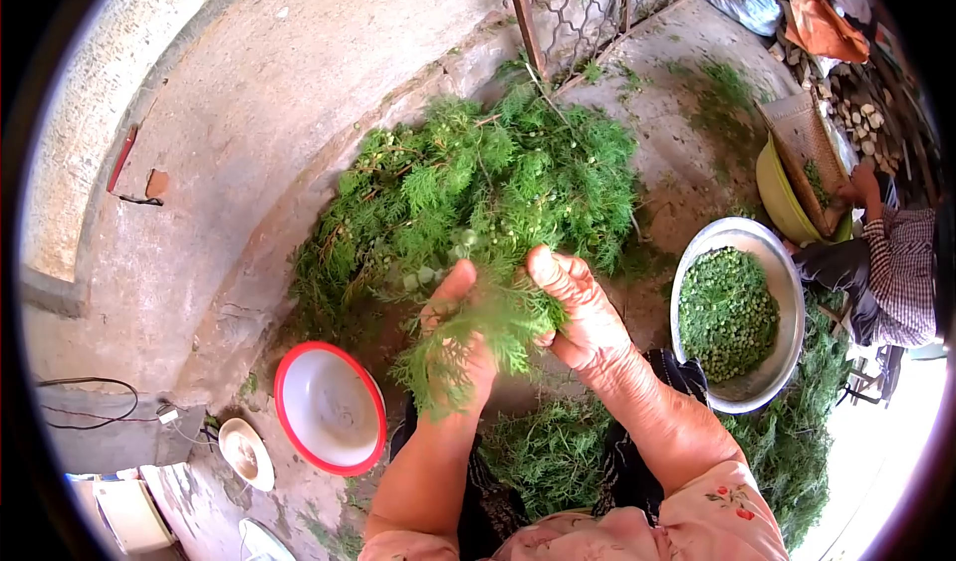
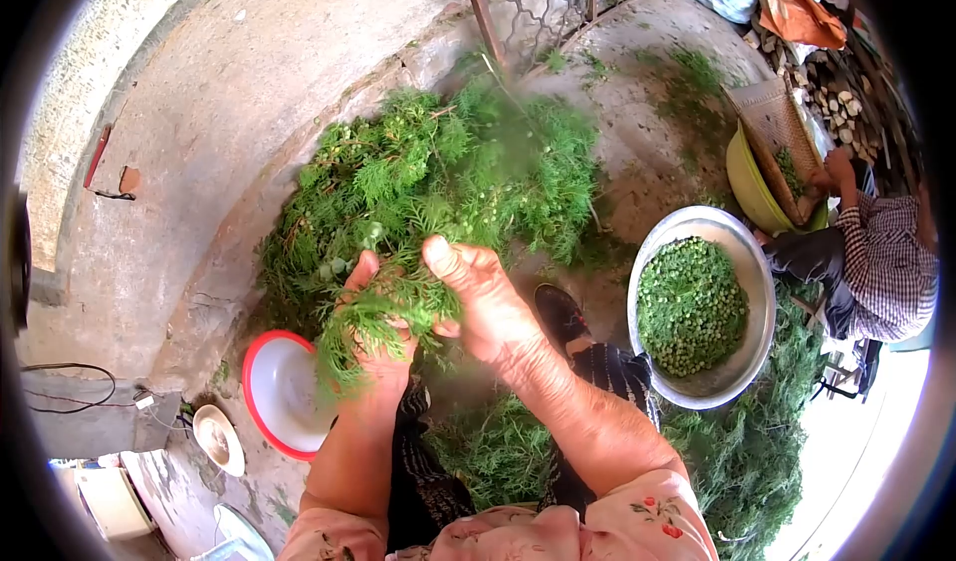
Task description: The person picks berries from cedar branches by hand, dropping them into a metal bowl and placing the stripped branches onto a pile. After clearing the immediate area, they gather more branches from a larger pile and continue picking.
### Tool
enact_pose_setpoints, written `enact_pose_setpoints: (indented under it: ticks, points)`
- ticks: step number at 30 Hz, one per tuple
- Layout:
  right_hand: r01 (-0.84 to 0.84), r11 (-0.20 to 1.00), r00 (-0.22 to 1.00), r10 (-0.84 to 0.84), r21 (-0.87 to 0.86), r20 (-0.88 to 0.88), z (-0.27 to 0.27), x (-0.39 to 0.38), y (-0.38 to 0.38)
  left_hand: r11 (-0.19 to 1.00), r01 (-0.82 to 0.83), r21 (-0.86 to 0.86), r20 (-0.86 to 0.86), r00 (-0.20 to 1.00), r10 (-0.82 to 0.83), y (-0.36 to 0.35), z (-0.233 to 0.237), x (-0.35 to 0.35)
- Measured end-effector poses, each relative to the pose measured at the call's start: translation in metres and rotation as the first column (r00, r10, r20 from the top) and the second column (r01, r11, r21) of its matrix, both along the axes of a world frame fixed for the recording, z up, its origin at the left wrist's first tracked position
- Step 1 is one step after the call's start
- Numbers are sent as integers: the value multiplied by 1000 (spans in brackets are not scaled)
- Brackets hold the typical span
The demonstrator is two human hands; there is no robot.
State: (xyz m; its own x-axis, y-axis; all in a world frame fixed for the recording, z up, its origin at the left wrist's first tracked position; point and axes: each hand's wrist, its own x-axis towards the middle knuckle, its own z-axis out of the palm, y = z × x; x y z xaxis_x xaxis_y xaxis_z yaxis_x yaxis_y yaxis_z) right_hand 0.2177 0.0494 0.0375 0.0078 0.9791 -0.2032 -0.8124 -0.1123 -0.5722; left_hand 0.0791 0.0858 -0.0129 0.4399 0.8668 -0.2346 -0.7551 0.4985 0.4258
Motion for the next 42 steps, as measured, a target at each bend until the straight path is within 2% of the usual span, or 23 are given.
enact_pose_setpoints:
  ticks: [1,4,5,8,9,11,13,16,18,20,22,23,24,25,26,28,30,31,34,36,38,39,42]
  points:
    - [-12,1000,1000,12,-2,-17,6,0,-1,995,-54,79,-174,982,67,1,-1,4]
    - [-53,999,994,53,1,-98,7,1,-3,987,149,-68,240,962,-128,7,18,2]
    - [-50,999,994,48,-10,-100,12,0,-5,997,76,1,171,982,-75,2,17,4]
    - [-23,997,998,19,-70,-63,20,-4,-8,999,30,20,41,999,-31,0,31,8]
    - [-27,996,998,22,-86,-62,16,-4,-8,1000,6,7,-66,998,-5,-3,38,13]
    - [-24,991,998,15,-128,-68,15,-4,-9,998,24,-52,-92,995,-28,-3,39,13]
    - [-12,984,997,-2,-179,-78,18,-5,-11,983,121,-138,81,991,-111,1,30,6]
    - [-5,978,991,-22,-209,-129,15,-6,-12,981,-22,-194,-180,984,-13,-3,34,10]
    - [-43,968,998,30,-248,-56,16,-2,-9,995,38,-97,-177,983,-54,-2,29,9]
    - [-75,960,993,97,-269,70,15,0,-6,994,79,-81,-37,996,-82,1,26,4]
    - [-99,957,952,171,-271,255,7,-1,-2,985,139,-106,199,973,-116,10,16,-7]
    - [-225,951,883,291,-211,369,4,5,-2,978,184,-99,288,946,-149,15,6,-13]
    - [-228,965,804,262,-130,534,-3,9,-1,969,232,-90,370,911,-183,21,-4,-19]
    - [-245,968,703,212,-49,679,-12,14,0,954,243,-178,442,886,-143,20,4,-18]
    - [-273,962,584,143,27,799,-9,14,3,975,160,-152,365,926,-95,14,14,-13]
    - [-278,961,258,86,-12,962,6,17,1,996,2,-91,194,981,16,2,33,-3]
    - [-327,943,-102,33,-65,994,13,22,-2,992,6,123,95,995,-17,-2,33,-3]
    - [-265,956,-172,-175,125,969,1,18,0,991,89,96,91,991,-98,2,36,-4]
    - [-119,971,-301,-236,209,924,-11,20,-2,992,72,101,-289,956,-40,-8,51,2]
    - [-133,966,-276,-251,222,928,-4,28,1,984,139,-109,-505,845,-175,-15,66,8]
    - [-68,973,-272,-230,220,934,3,29,4,974,194,-120,-572,788,-227,-9,43,6]
    - [-68,972,-296,-236,226,926,-3,30,4,981,187,-54,-593,784,-183,-15,41,5]
    - [-30,976,-184,-218,216,959,0,30,2,982,123,-144,-527,830,-182,-20,59,21]
